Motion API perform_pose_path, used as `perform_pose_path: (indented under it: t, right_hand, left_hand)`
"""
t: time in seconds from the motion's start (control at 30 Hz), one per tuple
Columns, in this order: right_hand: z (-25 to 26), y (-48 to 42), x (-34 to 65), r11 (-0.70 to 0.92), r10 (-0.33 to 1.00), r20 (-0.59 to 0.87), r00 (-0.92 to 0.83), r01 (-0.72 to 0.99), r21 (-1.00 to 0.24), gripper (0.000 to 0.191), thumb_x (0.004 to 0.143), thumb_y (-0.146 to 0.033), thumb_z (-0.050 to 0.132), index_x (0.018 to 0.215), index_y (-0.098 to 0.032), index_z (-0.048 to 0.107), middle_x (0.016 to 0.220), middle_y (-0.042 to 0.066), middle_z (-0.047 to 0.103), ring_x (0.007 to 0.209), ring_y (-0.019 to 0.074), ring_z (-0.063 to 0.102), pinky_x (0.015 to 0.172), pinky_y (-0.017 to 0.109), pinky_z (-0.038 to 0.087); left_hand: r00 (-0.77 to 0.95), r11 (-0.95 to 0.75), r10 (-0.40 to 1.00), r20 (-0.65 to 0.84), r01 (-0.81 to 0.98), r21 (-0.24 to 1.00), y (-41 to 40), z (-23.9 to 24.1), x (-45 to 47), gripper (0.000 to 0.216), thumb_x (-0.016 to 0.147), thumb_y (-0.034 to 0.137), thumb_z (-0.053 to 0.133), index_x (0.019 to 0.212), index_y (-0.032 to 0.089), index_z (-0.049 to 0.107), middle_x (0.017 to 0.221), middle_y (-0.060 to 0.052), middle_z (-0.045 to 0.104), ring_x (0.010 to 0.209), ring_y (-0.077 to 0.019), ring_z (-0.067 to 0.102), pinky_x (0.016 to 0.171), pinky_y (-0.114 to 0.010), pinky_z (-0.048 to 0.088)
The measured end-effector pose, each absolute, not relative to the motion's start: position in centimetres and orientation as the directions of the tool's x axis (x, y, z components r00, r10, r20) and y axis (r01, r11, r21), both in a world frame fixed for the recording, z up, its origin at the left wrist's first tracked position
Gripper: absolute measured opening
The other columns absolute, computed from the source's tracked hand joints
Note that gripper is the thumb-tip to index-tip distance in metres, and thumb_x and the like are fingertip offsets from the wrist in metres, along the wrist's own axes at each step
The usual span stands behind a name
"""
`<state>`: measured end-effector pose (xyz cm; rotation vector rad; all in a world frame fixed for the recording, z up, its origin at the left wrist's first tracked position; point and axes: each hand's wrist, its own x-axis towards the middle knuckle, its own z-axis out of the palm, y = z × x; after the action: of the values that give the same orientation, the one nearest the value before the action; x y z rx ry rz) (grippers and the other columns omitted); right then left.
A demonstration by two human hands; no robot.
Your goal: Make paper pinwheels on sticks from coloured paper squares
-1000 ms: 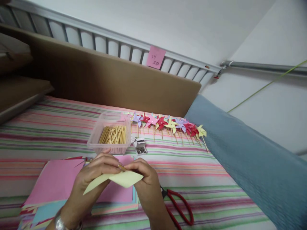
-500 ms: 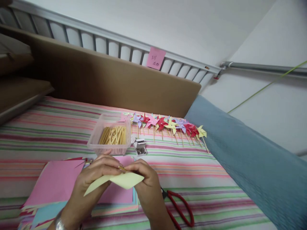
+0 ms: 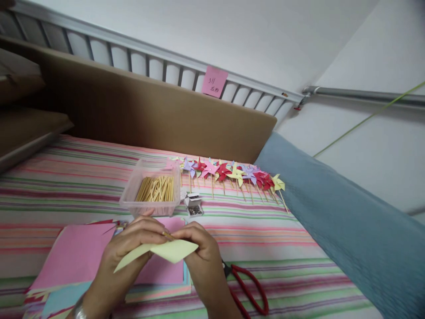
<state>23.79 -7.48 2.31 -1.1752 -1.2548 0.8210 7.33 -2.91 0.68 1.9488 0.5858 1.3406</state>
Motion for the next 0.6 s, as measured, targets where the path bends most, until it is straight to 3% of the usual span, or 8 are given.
perform_pose_path:
  t: [0.13, 0.33, 0.6]
  right_hand:
    - [1.96, -7.57, 23.76, 0.291, 0.937, 0.312, 0.159, 0.142, -0.946, 0.028, 0.071, -0.002, 0.061, 0.081, -0.023, 0.075, 0.073, -0.001, 0.061, 0.069, 0.0128, 0.058, 0.062, 0.022, 0.042]
    - [2.14, -7.68, 23.56, 0.267, 0.944, 0.292, 0.155, 0.165, -0.950, 0.015, 0.079, -0.012, 0.062, 0.075, -0.021, 0.073, 0.071, -0.001, 0.058, 0.066, 0.0118, 0.056, 0.059, 0.021, 0.041]
    - [2.66, -7.77, 23.38, 0.252, 0.944, 0.280, 0.175, 0.169, -0.953, 0.016, 0.075, -0.009, 0.061, 0.067, -0.019, 0.071, 0.069, -0.001, 0.057, 0.065, 0.0120, 0.055, 0.058, 0.021, 0.040]
  left_hand:
    - [0.338, -0.591, 0.754, 0.564, -0.025, 0.806, -3.08, 0.87, 7.56, 0.021, 0.082, 0.013, 0.060, 0.087, 0.030, 0.070, 0.089, 0.000, 0.070, 0.089, -0.0175, 0.063, 0.094, -0.034, 0.042]
    - [0.307, -0.419, 0.852, 0.424, -0.087, 0.904, -3.32, 0.83, 7.86, 0.015, 0.080, 0.017, 0.064, 0.078, 0.031, 0.071, 0.086, 0.002, 0.069, 0.085, -0.0151, 0.064, 0.079, -0.025, 0.048]
    - [0.287, -0.322, 0.888, 0.359, -0.170, 0.931, -3.23, 0.62, 8.01, 0.013, 0.077, 0.016, 0.067, 0.072, 0.028, 0.070, 0.081, 0.002, 0.069, 0.083, -0.0152, 0.063, 0.074, -0.024, 0.049]
